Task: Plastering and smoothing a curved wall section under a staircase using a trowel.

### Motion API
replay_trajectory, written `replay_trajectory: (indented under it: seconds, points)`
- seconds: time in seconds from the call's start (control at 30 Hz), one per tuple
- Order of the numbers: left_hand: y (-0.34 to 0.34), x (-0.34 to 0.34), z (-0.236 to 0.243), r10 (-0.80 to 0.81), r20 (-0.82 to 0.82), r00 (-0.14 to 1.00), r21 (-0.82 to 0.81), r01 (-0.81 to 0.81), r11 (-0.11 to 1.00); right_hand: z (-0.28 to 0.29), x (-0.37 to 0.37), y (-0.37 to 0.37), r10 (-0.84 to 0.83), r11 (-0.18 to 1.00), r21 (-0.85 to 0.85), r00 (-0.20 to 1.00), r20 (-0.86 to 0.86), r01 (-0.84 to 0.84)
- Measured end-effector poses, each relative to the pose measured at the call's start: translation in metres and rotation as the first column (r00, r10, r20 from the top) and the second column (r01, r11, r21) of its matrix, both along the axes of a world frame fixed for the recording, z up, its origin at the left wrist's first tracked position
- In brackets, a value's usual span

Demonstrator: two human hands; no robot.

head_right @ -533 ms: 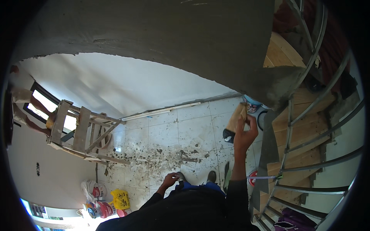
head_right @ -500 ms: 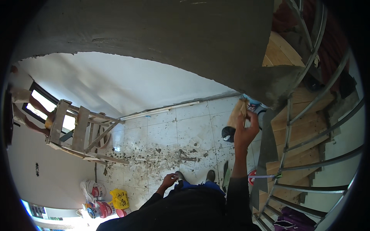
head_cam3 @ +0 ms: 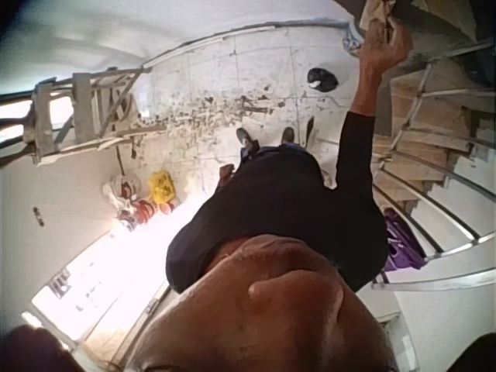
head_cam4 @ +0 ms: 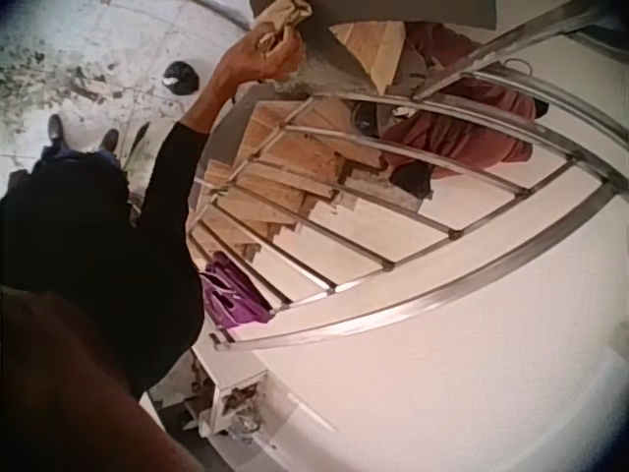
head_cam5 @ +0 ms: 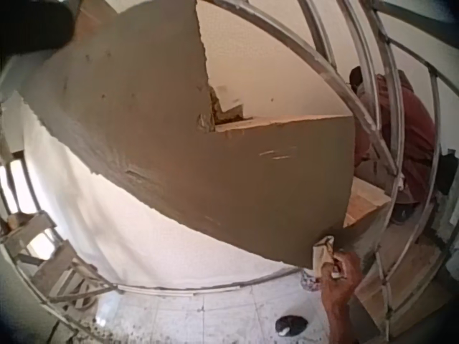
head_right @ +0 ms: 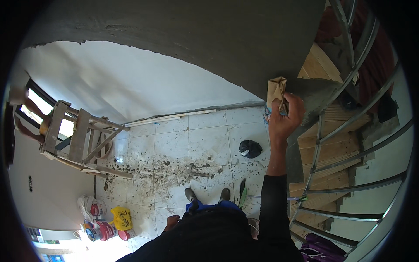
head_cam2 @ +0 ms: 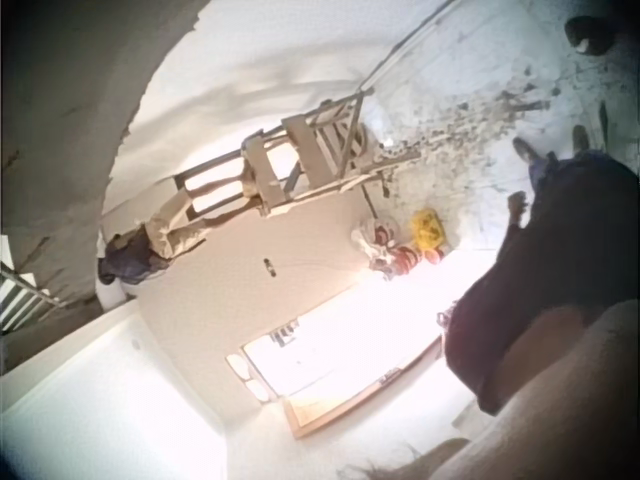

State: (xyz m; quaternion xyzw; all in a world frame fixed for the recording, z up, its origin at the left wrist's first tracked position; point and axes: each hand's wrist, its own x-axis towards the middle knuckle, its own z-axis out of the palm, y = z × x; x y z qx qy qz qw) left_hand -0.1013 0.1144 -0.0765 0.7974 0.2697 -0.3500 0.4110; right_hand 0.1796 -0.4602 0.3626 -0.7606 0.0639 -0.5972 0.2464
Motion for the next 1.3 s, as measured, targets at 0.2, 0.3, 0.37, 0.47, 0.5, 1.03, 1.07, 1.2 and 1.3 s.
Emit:
replay_trajectory:
  seconds: [0.2,0.3,0.37,0.47,0.5,1.03,1.07,1.2,1.3]
  points:
    - [-0.038,0.026,0.01,0.079,0.14,0.987,-0.116,-0.063,0.991,-0.002,0.01,0.007,0.074,0.972,0.217,0.992,0.099,-0.095]
    - [-0.047,0.041,0.013,0.274,0.06,0.96,-0.157,-0.262,0.952,0.003,0.009,0.015,0.065,0.947,0.309,0.994,0.092,-0.09]
    - [-0.041,0.051,0.01,0.303,0.042,0.952,-0.184,-0.29,0.939,-0.001,0.009,0.02,0.077,0.92,0.376,0.992,0.096,-0.108]
    - [-0.041,0.063,0.015,0.303,0.05,0.952,-0.185,-0.289,0.939,-0.012,0.002,0.025,0.085,0.826,0.549,0.992,0.098,-0.125]
    - [-0.038,0.065,0.016,0.295,0.055,0.954,-0.181,-0.281,0.942,-0.018,-0.001,0.025,0.076,0.824,0.554,0.992,0.101,-0.12]
    - [-0.022,0.059,0.031,0.22,-0.042,0.975,-0.184,-0.224,0.957,0.038,0.021,0.037,0.038,0.899,0.416,0.969,0.242,-0.14]
    - [-0.028,0.064,0.038,0.213,-0.056,0.976,-0.154,-0.219,0.963,0.038,0.025,0.035,0.027,0.899,0.42,0.971,0.237,-0.128]
    - [-0.023,0.065,0.048,0.23,-0.062,0.971,-0.134,-0.237,0.962,0.011,0.035,0.048,0.035,0.886,0.449,0.981,0.192,-0.119]
    - [-0.011,0.057,0.041,0.258,-0.047,0.965,-0.151,-0.262,0.953,-0.06,0.029,0.09,0.138,0.895,0.428,0.99,0.002,-0.126]
